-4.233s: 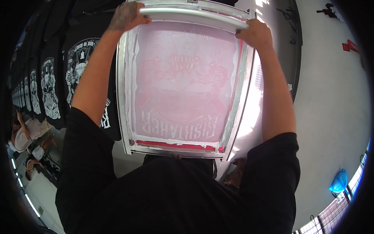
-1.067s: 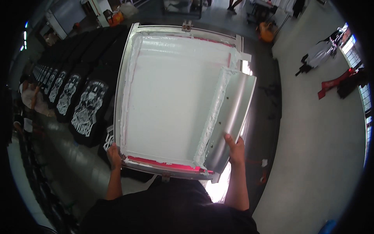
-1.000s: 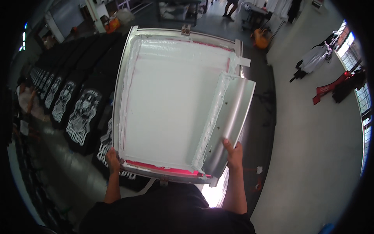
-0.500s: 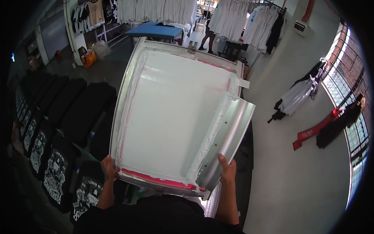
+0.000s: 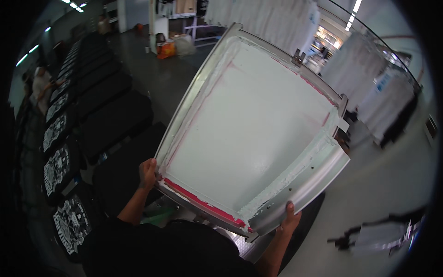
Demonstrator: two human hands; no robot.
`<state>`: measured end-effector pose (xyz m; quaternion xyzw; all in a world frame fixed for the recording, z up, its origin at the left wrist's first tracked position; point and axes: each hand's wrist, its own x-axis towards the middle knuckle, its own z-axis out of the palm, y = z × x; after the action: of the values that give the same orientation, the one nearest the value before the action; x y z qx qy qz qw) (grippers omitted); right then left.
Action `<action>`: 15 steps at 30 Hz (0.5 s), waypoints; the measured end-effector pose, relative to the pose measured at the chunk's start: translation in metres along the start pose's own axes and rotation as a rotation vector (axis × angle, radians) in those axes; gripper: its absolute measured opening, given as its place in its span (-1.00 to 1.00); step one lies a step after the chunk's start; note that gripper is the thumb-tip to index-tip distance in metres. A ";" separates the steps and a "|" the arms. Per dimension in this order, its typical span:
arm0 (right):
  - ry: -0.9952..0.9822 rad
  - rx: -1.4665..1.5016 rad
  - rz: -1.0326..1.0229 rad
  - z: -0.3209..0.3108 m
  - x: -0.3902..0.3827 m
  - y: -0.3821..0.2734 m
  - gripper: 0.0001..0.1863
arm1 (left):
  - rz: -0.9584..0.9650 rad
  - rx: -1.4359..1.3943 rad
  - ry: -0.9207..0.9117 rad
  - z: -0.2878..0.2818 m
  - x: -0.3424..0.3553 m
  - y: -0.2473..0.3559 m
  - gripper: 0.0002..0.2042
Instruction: Applying ink to t-shirts using a manual screen printing press and a squeegee.
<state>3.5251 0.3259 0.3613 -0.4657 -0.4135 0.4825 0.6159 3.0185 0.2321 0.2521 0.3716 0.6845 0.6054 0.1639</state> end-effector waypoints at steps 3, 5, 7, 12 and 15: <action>-0.151 0.036 0.045 0.018 0.065 0.035 -0.15 | 0.000 0.009 0.076 0.010 0.008 -0.011 -0.48; -0.175 0.043 0.055 0.033 0.120 0.049 -0.15 | -0.068 0.013 0.127 0.025 0.019 -0.015 -0.53; -0.254 0.080 0.058 0.058 0.174 0.066 -0.15 | -0.095 0.014 0.211 0.044 0.034 -0.020 -0.53; -0.377 0.179 0.157 0.104 0.261 0.139 -0.17 | -0.124 0.019 0.385 0.076 0.035 -0.079 -0.52; -0.497 0.246 0.169 0.140 0.312 0.166 -0.19 | -0.170 0.060 0.478 0.104 0.054 -0.090 -0.52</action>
<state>3.4165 0.6730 0.2500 -0.2876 -0.4499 0.6781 0.5051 3.0246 0.3443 0.1565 0.1638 0.7503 0.6394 0.0367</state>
